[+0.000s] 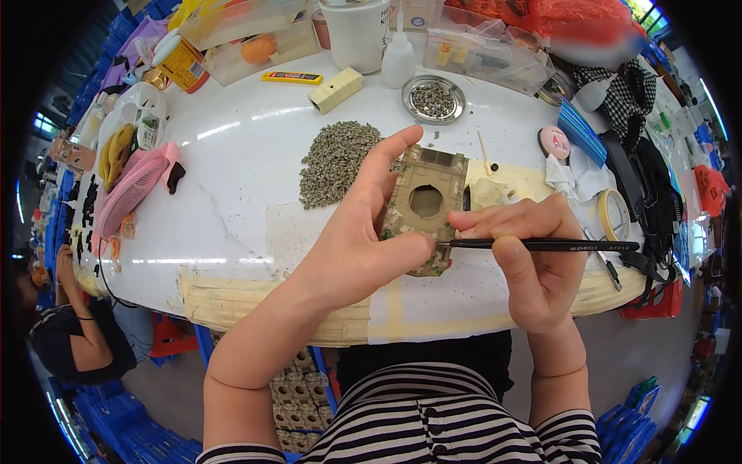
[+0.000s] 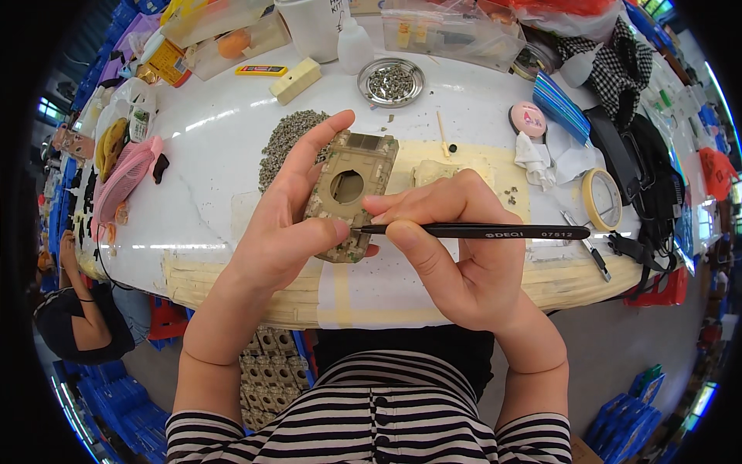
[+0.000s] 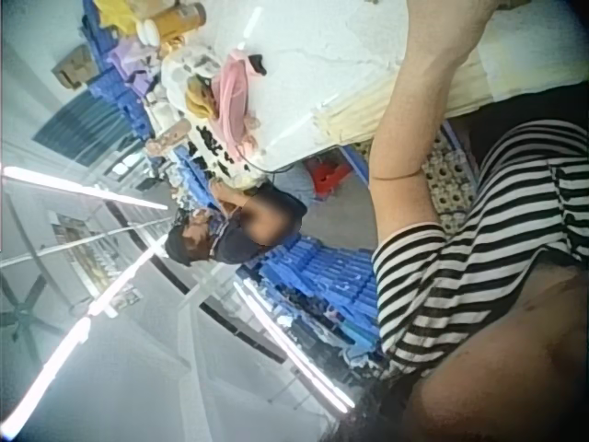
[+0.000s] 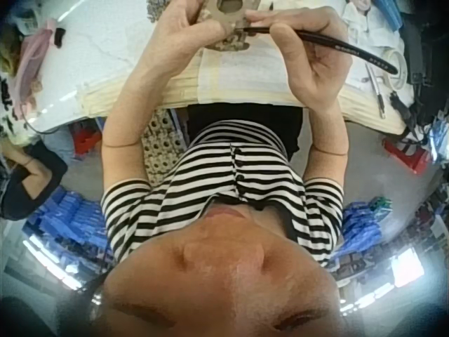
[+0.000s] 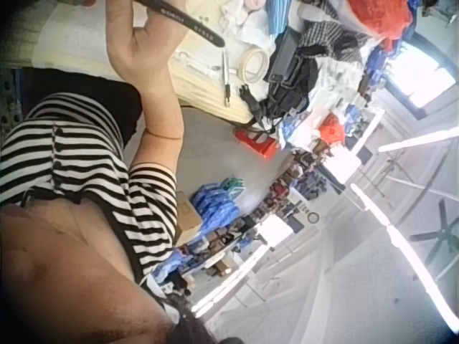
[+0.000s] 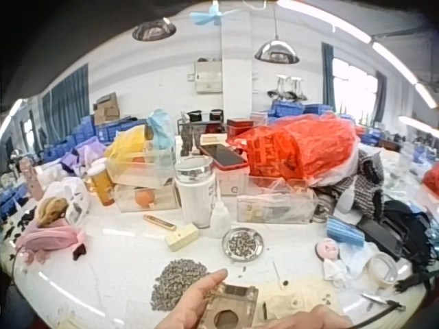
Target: The person picks up a camouflage-patterned toy tank hull from a blue bin, places it on a white table, and uses tweezers to precisely apply small parts or decals to various points on the hull surface.
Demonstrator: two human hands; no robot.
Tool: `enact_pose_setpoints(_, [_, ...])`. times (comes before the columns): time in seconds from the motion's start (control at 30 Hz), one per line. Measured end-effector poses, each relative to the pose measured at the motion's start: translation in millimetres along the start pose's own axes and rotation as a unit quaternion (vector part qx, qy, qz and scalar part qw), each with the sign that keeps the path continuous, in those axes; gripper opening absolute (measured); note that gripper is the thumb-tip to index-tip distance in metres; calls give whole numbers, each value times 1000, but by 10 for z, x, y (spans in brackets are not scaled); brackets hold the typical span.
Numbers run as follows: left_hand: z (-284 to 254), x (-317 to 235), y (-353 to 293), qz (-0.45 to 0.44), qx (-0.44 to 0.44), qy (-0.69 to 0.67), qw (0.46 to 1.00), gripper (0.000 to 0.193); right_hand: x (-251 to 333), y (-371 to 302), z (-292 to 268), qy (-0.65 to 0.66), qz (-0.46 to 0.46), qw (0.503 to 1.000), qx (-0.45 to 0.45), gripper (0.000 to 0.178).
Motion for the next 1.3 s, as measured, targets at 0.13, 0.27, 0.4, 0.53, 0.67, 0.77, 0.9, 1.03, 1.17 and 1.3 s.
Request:
enact_pose_setpoints(0.13, [3,-1,-4,-2,-2,1,1000,87,-2,-2,4,-2,1,1000,-1,7])
enact_pose_setpoints(0.27, [8,-12,-11,-7,-5,-1,1000,87,-10,-4,-1,0,-2,1000,-2,7])
enact_pose_setpoints(0.4, [17,-28,-13,-21,-2,-22,1000,83,-7,2,-7,4,-2,1000,2,7])
enact_pose_setpoints(0.53, [6,-24,-12,-24,1,-39,999,82,0,2,3,25,7,1000,3,8])
enact_pose_setpoints(0.67, [6,-3,-6,-16,-6,-28,999,86,0,0,4,21,8,1000,7,8])
enact_pose_setpoints(0.77, [3,-3,-6,-16,-7,-24,1000,87,-7,0,6,16,4,1000,8,8])
enact_pose_setpoints(0.9, [16,-23,-8,-21,-6,-35,999,87,-6,-2,10,20,4,1000,3,8])
enact_pose_setpoints(1.03, [31,-42,-14,-29,-8,-46,999,87,-6,1,2,3,5,1000,3,8])
enact_pose_setpoints(1.17, [15,-22,-9,-20,-2,-31,999,87,1,-2,7,16,3,1000,-1,8])
enact_pose_setpoints(1.3, [4,-14,-8,-22,-3,-22,1000,87,-3,5,3,27,3,1000,7,8])
Point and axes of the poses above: each hand's wrist, its own y-axis towards the middle knuckle, its own z-axis out of the palm, x = y × z, the point moved 2 cm from there along y, towards the middle knuckle, and after that the axes turned 8 degrees about z, right-handed, at the moved point
